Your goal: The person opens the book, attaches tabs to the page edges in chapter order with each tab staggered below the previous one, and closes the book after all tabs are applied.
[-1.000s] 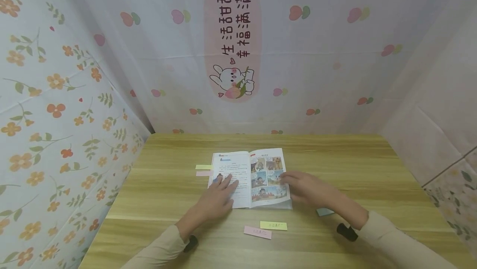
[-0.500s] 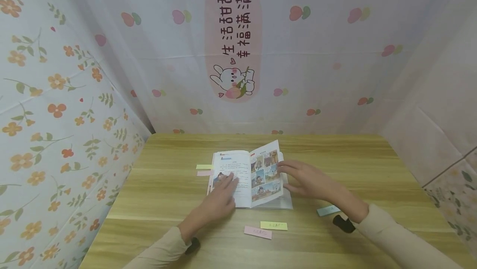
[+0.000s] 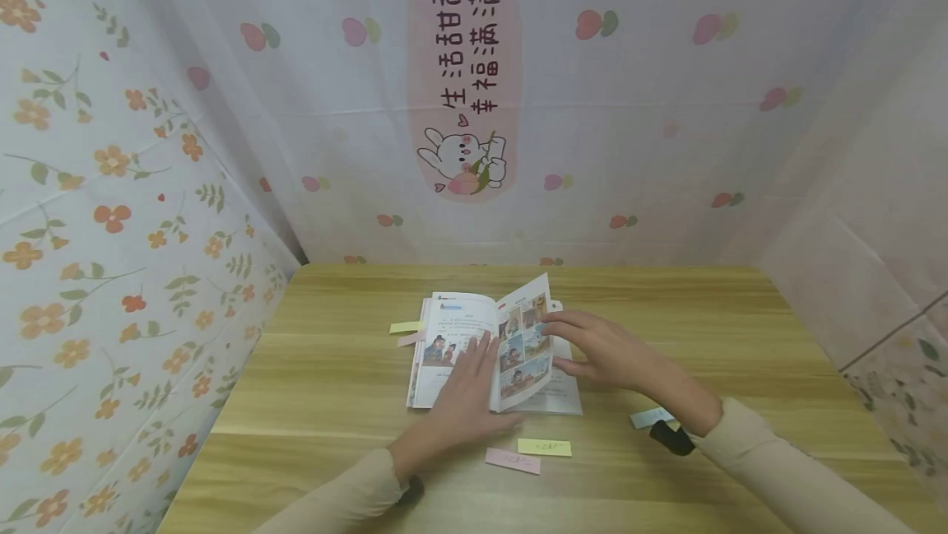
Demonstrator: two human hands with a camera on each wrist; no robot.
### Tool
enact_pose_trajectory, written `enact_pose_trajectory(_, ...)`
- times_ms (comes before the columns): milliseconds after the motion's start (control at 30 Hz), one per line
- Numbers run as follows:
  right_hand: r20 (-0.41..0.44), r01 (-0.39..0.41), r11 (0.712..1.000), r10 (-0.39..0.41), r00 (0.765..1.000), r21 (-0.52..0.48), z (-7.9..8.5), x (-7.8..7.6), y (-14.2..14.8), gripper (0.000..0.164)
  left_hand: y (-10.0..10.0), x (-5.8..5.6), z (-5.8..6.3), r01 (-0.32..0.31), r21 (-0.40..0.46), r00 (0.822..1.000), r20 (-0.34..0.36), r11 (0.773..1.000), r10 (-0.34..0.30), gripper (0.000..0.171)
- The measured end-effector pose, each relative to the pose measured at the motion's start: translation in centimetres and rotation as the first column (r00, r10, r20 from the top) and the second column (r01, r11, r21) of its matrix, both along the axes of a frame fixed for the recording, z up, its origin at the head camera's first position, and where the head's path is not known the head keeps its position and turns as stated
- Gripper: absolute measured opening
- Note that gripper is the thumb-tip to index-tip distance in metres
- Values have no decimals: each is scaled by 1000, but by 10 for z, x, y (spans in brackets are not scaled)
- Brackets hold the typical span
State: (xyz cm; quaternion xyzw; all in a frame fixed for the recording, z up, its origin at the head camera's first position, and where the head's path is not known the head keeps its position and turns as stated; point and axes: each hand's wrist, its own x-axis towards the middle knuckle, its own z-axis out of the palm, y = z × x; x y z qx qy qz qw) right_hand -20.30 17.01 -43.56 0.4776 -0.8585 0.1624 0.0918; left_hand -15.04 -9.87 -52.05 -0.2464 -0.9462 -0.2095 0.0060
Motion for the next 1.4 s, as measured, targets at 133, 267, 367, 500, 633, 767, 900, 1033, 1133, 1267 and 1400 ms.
enact_pose_trajectory(133,5,-5,1000,5,1000,7,0,-1,-2,49,7,0,1,-41,-4,999,-30,999,41,116)
enact_pose_trajectory(267,6,1,1000,-1,1000,-14,-1,-2,0,50,7,1,3,-69,-11,996,-51,998,68,113)
enact_pose_trajectory(367,7,23,999,-22,1000,-39,-1,-1,6,52,5,1,6,-86,-12,995,-44,996,85,114)
enact_pose_trajectory(500,5,54,997,-54,999,-55,-1,0,16,54,0,2,9,-104,14,994,-26,995,104,115)
enact_pose_trajectory(633,3,65,997,-65,998,-47,-6,2,26,52,-6,4,11,-114,57,992,-39,992,116,115)
enact_pose_trajectory(767,24,73,997,-74,997,30,-16,7,32,50,-13,5,14,-117,83,990,-73,990,124,115)
enact_pose_trajectory(900,89,68,992,-78,993,103,-29,15,32,50,-22,5,19,-130,144,985,-97,981,145,115)
enact_pose_trajectory(1033,144,68,988,-88,986,140,-41,19,29,53,-34,3,23,-140,240,982,-94,961,166,114)
enact_pose_trajectory(1133,171,66,985,-94,981,161,-46,22,27,54,-43,0,24,-146,280,980,-89,949,177,114)
enact_pose_trajectory(1267,194,45,984,-79,978,173,-52,24,24,58,-51,-3,23,-160,269,974,-113,950,196,115)
enact_pose_trajectory(1400,198,28,981,-66,978,190,-55,25,21,61,-57,-3,22,-168,241,969,-137,956,204,115)
